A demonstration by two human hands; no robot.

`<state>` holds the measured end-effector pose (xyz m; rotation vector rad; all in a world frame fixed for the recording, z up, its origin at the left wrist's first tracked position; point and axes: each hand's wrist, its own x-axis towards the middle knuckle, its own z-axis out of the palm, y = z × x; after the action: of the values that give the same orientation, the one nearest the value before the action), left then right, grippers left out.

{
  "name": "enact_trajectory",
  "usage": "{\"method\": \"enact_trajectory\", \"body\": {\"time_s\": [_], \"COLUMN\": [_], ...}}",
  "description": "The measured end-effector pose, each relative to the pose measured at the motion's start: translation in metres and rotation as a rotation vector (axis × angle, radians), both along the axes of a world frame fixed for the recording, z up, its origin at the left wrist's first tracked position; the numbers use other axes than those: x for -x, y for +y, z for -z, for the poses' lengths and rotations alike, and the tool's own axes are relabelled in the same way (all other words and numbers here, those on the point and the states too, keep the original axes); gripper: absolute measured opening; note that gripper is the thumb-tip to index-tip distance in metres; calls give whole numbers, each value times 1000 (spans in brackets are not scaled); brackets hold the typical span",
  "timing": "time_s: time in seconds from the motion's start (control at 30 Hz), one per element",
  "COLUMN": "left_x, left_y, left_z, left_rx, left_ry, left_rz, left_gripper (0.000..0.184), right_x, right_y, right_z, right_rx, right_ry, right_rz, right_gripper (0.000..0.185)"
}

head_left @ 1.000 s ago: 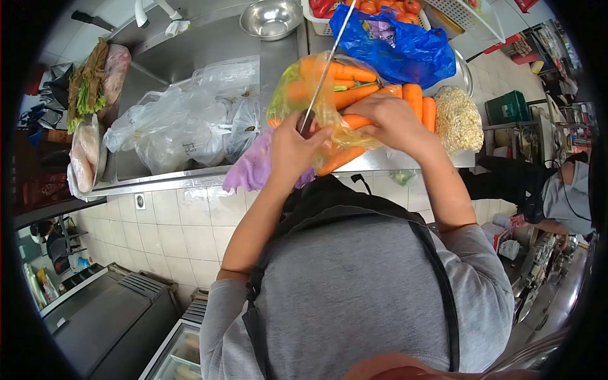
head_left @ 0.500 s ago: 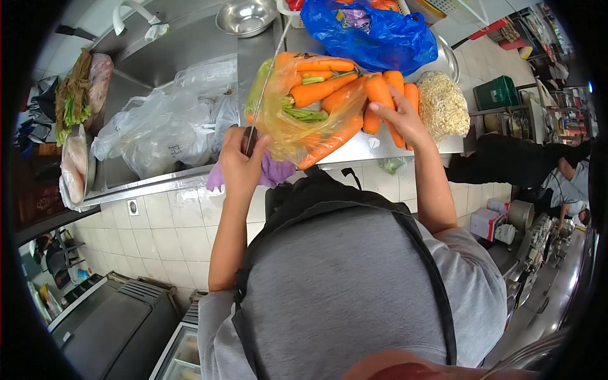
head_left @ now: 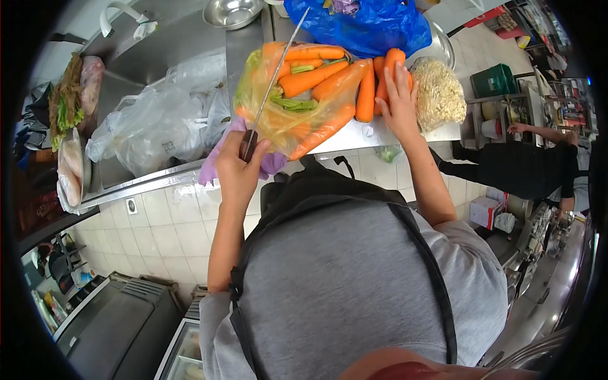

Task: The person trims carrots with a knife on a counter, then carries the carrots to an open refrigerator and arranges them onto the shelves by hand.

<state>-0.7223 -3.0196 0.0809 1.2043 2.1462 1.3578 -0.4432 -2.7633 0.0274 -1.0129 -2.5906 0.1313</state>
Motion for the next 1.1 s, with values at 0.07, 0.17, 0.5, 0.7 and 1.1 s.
{"method": "enact_trajectory", "body": {"time_s": [0.07, 0.17, 0.5, 0.7, 1.1], "left_x": [-2, -5, -18, -28, -40], "left_y": [2, 3, 34, 47, 26], "left_z": [-1, -6, -12, 18, 39], "left_rx": [-7, 12, -21, 90, -25], "left_ry": [6, 16, -398, -673, -540], "left_rz": [9, 20, 163, 150, 147], "left_gripper": [29, 29, 28, 33, 26], "right_x": [1, 0, 60, 111, 105], "right_y": [-10, -13, -32, -17, 4], "right_z": [-1, 5, -36, -48, -25], "right_rx": [-49, -84, 67, 358, -94], "right_ry": [-46, 15, 186, -219, -228], "right_rz": [95, 165, -319, -316, -519], "right_gripper": [79, 74, 49, 38, 55]}}
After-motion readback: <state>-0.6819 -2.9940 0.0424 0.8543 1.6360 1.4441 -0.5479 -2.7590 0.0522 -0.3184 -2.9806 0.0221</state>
